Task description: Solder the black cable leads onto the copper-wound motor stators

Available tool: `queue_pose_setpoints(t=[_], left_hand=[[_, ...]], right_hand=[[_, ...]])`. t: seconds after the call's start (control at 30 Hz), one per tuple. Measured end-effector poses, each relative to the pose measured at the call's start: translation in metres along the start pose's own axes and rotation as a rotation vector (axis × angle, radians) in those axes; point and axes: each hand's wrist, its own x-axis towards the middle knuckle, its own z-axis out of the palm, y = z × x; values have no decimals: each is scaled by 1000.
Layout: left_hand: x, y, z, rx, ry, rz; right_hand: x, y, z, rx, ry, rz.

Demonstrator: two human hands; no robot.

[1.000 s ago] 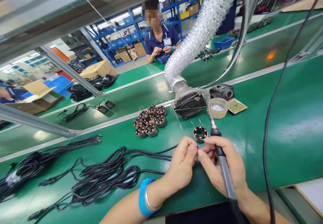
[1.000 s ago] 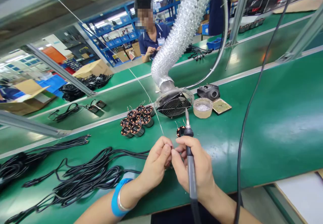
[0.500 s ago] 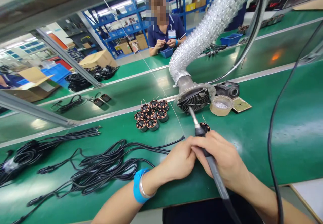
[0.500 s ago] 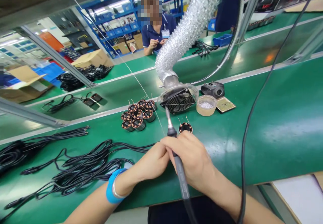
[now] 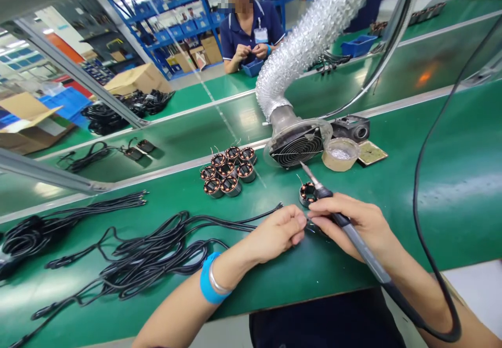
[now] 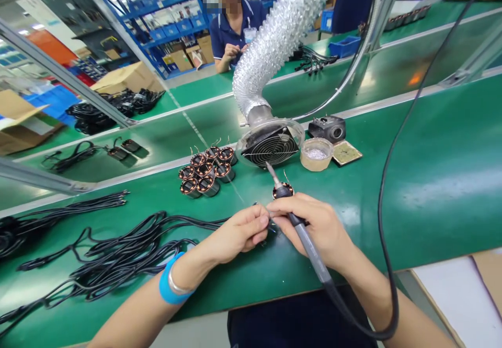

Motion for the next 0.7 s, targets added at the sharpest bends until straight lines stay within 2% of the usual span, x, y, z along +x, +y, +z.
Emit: queue_pose_setpoints(t=[0.1, 0.23, 0.37, 0.57, 0.7], left_hand=[[2, 1, 3, -146, -39, -102], [2, 3, 6, -103, 16, -4], [2, 2, 7, 19, 96, 88], [6, 1, 9, -35, 121, 107], [11, -4, 7, 52, 199, 111]], right_hand=[[-2, -1, 4, -64, 86, -88], [-9, -1, 7, -103, 142, -116], [-13, 1, 8, -45, 134, -42], [-8, 2, 9, -80, 131, -42], [-14, -6, -3, -87, 173, 9]])
